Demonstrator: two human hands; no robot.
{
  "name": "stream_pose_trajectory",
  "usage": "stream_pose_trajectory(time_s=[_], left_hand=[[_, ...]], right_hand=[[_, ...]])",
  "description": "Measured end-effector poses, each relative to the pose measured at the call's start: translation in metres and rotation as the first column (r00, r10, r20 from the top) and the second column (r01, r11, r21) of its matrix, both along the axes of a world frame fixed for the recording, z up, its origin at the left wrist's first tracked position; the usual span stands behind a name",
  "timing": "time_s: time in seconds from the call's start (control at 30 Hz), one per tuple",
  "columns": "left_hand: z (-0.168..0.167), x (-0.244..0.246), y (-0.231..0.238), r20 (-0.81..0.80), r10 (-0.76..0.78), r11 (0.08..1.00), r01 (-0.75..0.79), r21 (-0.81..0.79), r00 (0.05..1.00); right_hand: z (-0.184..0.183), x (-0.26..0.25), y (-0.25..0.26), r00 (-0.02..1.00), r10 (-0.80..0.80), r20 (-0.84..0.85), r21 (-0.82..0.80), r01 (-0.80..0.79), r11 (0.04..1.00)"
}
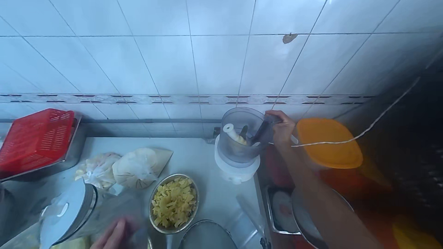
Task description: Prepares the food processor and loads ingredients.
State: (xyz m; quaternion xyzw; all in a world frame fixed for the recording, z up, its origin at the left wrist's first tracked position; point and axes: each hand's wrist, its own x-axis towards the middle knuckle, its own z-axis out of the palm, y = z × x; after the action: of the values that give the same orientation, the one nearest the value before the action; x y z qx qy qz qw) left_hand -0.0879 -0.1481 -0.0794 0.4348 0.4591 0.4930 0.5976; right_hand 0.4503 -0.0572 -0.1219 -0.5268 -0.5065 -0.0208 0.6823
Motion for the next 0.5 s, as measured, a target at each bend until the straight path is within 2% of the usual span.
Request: stream_pose_trajectory(time_s=[0.13,0.23,0.27,0.33,0.4,0.43,0.47,0.5], left_hand=[[0.016,0.039,0.075,-0.188,0.002,1.0,-0.001,0.002,0.982],[0.015,0.068,0.141,-0.324,-0.108,0.994,0.093,-0.062,0.94],[0.009,0.077,0.164,-0.358,-0.161,0.986,0.138,-0.088,0.92],[-0.009,0.094,0.206,-0.414,-0.255,0.966,0.212,-0.148,0.874],[-0.026,0.113,0.24,-0.47,-0.321,0.947,0.263,-0.185,0.822],[-0.033,0.121,0.253,-0.486,-0.347,0.938,0.291,-0.19,0.802],[-0.04,0.129,0.262,-0.493,-0.37,0.929,0.319,-0.188,0.787],[-0.047,0.138,0.27,-0.499,-0.377,0.926,0.335,-0.175,0.781]], right_hand=[[0.01,0.001,0.013,0.997,0.065,0.038,-0.001,-0.066,0.998],[0.013,0.0,0.022,0.991,0.126,0.047,-0.036,-0.124,0.992],[0.016,0.001,0.022,0.987,0.151,0.061,-0.114,-0.144,0.983],[0.027,0.01,0.009,0.974,0.158,0.163,-0.384,-0.085,0.92],[0.054,0.017,-0.015,0.935,0.251,0.249,-0.663,-0.025,0.748],[0.073,0.016,-0.028,0.916,0.304,0.261,-0.748,-0.007,0.663],[0.092,0.01,-0.042,0.9,0.324,0.293,-0.786,0.033,0.618],[0.109,-0.003,-0.053,0.88,0.298,0.369,-0.761,0.102,0.64]])
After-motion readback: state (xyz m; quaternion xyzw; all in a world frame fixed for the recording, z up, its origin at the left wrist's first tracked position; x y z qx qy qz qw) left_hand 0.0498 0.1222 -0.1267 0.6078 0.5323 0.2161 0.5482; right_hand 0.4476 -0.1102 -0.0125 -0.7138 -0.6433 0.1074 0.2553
